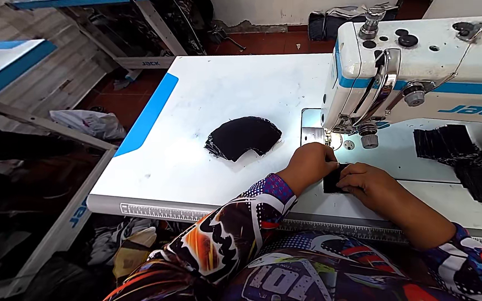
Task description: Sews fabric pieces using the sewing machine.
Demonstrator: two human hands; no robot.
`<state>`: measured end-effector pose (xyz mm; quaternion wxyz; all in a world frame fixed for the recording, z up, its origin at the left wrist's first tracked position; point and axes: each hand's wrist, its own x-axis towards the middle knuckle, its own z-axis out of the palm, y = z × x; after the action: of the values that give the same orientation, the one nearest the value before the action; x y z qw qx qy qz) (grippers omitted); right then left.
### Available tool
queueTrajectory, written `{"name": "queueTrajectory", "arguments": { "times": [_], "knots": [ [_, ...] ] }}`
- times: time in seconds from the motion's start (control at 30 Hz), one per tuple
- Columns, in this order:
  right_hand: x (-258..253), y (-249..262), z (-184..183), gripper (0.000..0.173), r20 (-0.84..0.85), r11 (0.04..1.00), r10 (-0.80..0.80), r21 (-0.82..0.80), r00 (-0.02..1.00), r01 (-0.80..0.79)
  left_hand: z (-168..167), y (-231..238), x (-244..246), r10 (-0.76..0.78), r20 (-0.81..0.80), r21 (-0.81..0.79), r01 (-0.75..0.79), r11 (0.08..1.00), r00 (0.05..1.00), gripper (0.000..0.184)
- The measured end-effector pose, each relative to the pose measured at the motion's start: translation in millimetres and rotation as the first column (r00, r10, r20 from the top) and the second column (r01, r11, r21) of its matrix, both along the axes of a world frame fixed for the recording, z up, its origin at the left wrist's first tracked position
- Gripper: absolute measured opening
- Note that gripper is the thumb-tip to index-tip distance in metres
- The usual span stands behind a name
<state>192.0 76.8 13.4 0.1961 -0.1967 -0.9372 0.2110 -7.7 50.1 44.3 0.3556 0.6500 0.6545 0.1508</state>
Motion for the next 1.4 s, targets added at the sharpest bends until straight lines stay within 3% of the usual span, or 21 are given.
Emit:
{"name": "queueTrajectory", "arguments": {
  "times": [0.43,0.63,0.73,0.77,0.83,0.87,0.93,1.13,1.4],
  "knots": [
    [7.6,-2.7,-10.7,0.023,-0.078,1.000,0.014,0.029,0.997,-0.011,1.0,0.5,-0.3,-0.012,-0.012,-0.001,0.012,1.000,1.000,0.018],
    [0.4,-8.6,-25.5,0.019,-0.171,0.990,-0.132,0.036,0.976,0.140,4.4,-0.6,0.3,-0.004,-0.007,-0.007,0.004,1.000,1.000,0.017],
    [-1.1,-13.2,-27.8,0.017,-0.131,0.976,-0.213,0.024,0.968,0.218,-2.8,-10.5,3.1,0.038,-0.031,0.189,-0.031,0.982,0.999,0.017],
    [-1.4,-14.6,-28.4,0.023,-0.115,0.968,-0.241,0.035,0.964,0.247,-12.4,-14.6,3.4,0.037,-0.060,0.335,-0.015,0.942,0.998,0.018],
    [-0.7,-15.5,-27.5,0.030,-0.080,0.956,-0.285,0.049,0.955,0.290,-39.0,-22.3,2.2,0.002,-0.155,0.620,0.095,0.779,0.988,0.010],
    [-0.2,-15.5,-26.1,0.031,-0.067,0.952,-0.299,0.048,0.952,0.303,-48.9,-27.7,2.4,-0.030,-0.213,0.687,0.172,0.706,0.977,0.008],
    [0.2,-15.9,-23.4,0.031,-0.054,0.946,-0.321,0.039,0.946,0.323,-56.5,-41.7,6.6,-0.089,-0.268,0.714,0.260,0.651,0.959,0.016],
    [-4.6,-9.9,-21.1,0.029,-0.074,0.952,-0.305,-0.056,0.949,0.301,-48.9,-53.2,2.5,-0.146,-0.148,0.651,0.207,0.730,0.978,0.017],
    [-36.2,29.3,-21.8,0.029,-0.048,0.954,-0.268,-0.149,0.962,0.258,-37.5,-16.8,-25.3,-0.101,-0.047,0.538,0.110,0.836,0.994,0.015]
  ]
}}
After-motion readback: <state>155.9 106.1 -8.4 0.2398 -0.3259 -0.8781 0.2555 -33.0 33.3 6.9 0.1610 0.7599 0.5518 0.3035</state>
